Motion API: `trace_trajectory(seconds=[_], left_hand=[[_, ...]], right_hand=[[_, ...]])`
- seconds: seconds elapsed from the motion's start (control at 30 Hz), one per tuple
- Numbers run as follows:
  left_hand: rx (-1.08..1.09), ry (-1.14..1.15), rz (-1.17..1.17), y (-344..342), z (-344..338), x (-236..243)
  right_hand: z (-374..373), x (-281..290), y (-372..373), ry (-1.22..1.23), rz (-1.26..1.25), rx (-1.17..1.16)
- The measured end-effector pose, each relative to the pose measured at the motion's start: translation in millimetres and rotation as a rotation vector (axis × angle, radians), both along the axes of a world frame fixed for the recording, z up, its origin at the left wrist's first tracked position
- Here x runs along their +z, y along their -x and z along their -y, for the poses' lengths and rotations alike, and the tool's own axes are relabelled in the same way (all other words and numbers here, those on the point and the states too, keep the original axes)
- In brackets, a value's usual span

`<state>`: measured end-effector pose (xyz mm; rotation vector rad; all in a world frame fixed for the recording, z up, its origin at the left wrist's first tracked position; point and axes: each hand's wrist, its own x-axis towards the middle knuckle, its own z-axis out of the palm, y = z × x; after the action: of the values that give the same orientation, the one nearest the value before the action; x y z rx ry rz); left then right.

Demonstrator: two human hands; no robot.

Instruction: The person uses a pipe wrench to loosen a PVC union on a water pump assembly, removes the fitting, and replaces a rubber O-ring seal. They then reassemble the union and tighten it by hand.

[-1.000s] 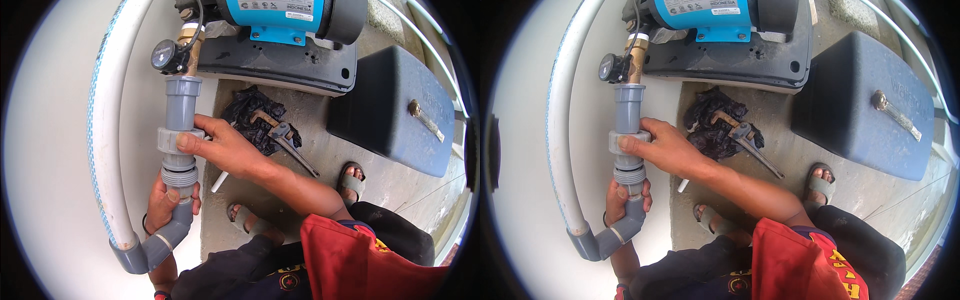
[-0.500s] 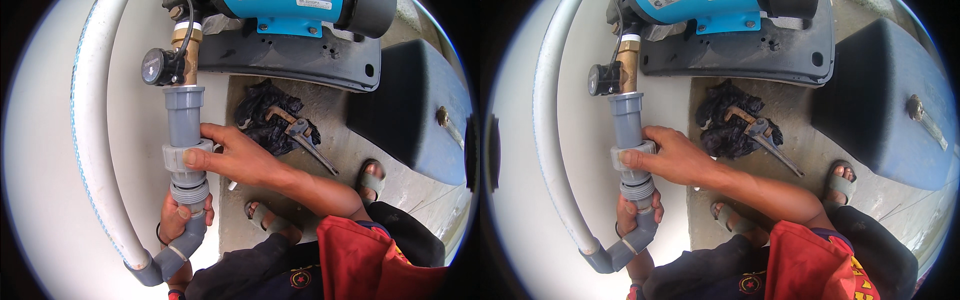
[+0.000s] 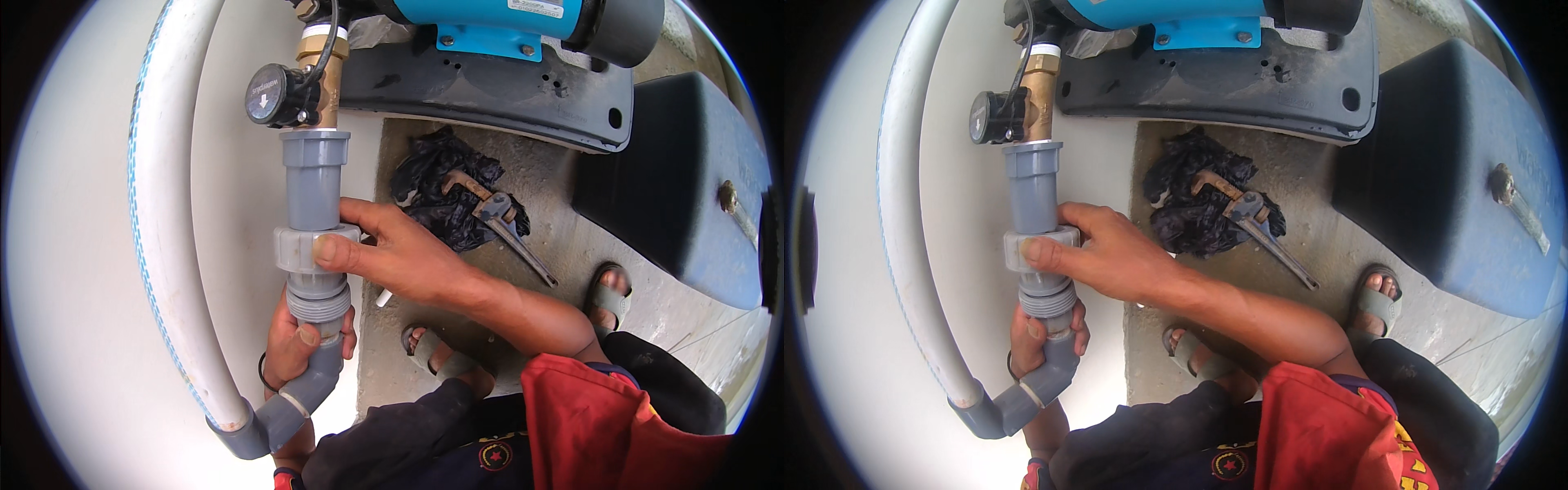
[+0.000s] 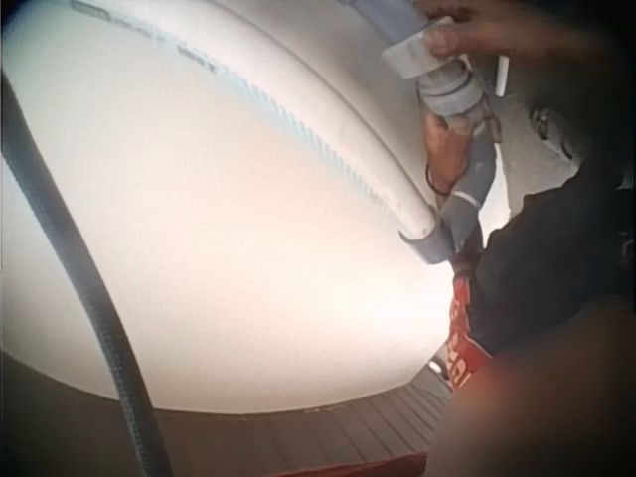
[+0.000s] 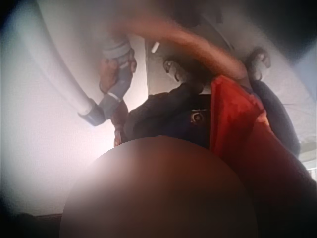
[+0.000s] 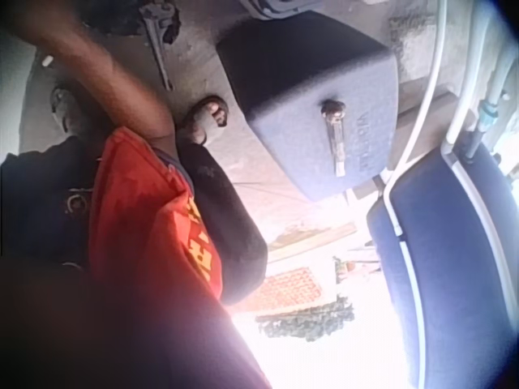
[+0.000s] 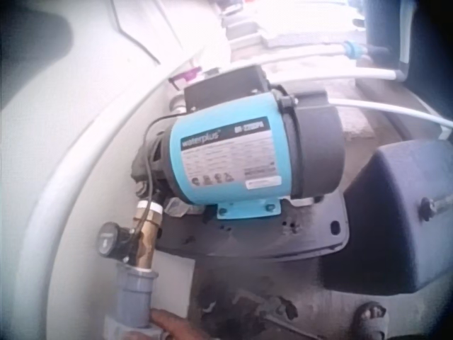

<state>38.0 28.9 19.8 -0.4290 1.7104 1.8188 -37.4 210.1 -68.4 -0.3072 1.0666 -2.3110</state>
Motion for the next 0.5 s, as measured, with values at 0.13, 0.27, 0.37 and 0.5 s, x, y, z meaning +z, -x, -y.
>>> trace_trajectory(seconds=[0.13,0.27,0.37,0.5], left_hand=[[-0.003,-0.018,-0.004,1.4,0.1,-1.3],[-0.021,-0.051,-0.025,3.4,1.8,-4.2],[-0.044,-0.074,-0.038,5.0,2.3,-6.2],[-0.066,-0.076,-0.061,7.6,2.0,-6.9]], right_hand=[[-1.2,0.9,-2.4,-0.003,0.010,0.010],[-0.8,2.0,-5.9,-0.030,-0.008,0.022],[2.6,3.1,-7.1,-0.012,0.003,-0.058],[2.9,2.2,-6.9,-0.011,-0.005,-0.043]])
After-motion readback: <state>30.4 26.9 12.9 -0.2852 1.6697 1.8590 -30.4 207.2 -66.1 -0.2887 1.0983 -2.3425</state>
